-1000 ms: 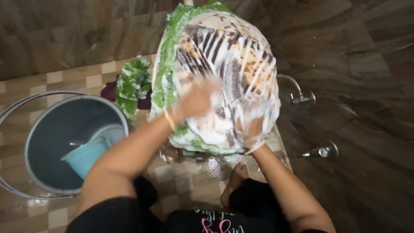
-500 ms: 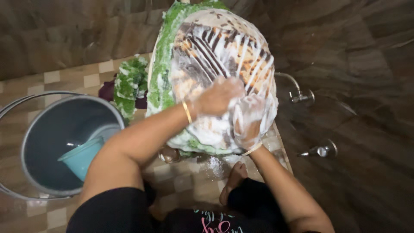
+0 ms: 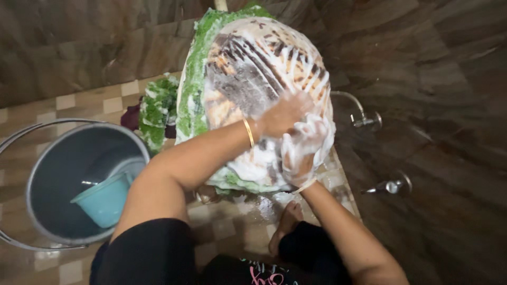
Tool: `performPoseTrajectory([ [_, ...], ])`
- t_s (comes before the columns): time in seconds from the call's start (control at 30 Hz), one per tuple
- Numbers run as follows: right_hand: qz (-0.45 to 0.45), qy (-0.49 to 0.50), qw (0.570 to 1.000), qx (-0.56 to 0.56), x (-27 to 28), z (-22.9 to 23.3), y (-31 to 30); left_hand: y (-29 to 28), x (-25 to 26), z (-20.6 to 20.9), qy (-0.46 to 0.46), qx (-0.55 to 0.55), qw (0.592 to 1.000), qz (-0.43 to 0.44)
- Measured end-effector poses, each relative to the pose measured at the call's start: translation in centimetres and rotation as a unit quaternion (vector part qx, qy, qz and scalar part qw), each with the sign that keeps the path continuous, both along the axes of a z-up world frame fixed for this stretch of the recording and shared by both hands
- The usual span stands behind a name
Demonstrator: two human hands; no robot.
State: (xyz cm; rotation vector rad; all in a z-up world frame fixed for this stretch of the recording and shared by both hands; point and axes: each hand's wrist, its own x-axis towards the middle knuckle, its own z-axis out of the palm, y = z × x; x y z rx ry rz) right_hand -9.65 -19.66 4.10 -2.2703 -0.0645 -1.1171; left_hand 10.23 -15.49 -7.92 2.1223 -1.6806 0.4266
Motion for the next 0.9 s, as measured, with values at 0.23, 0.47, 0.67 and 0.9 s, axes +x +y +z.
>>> performPoseTrajectory([
  [0.23,-0.049,-0.009,0.999,0.0,0.6,0.2,0.4,0.9,16.5,1.7,0.042,0.028,0.978,0.2],
  [0.47,-0.022,-0.012,0.999,-0.035,-0.1,2.0,0.6,2.0,13.9,2.9,0.085,0.093,0.952,0.28],
  [0.67,0.003,-0.011,1.0,0.022,-0.3,1.1,-0.2,-3.0,0.5,2.3,0.102,-0.1,0.963,-0.227],
  [0.9,-0.003,-0.026,0.999,-0.047,-0.2,2.1,-0.2,-1.9,19.9,2.7,0.039,-0.094,0.982,0.16],
])
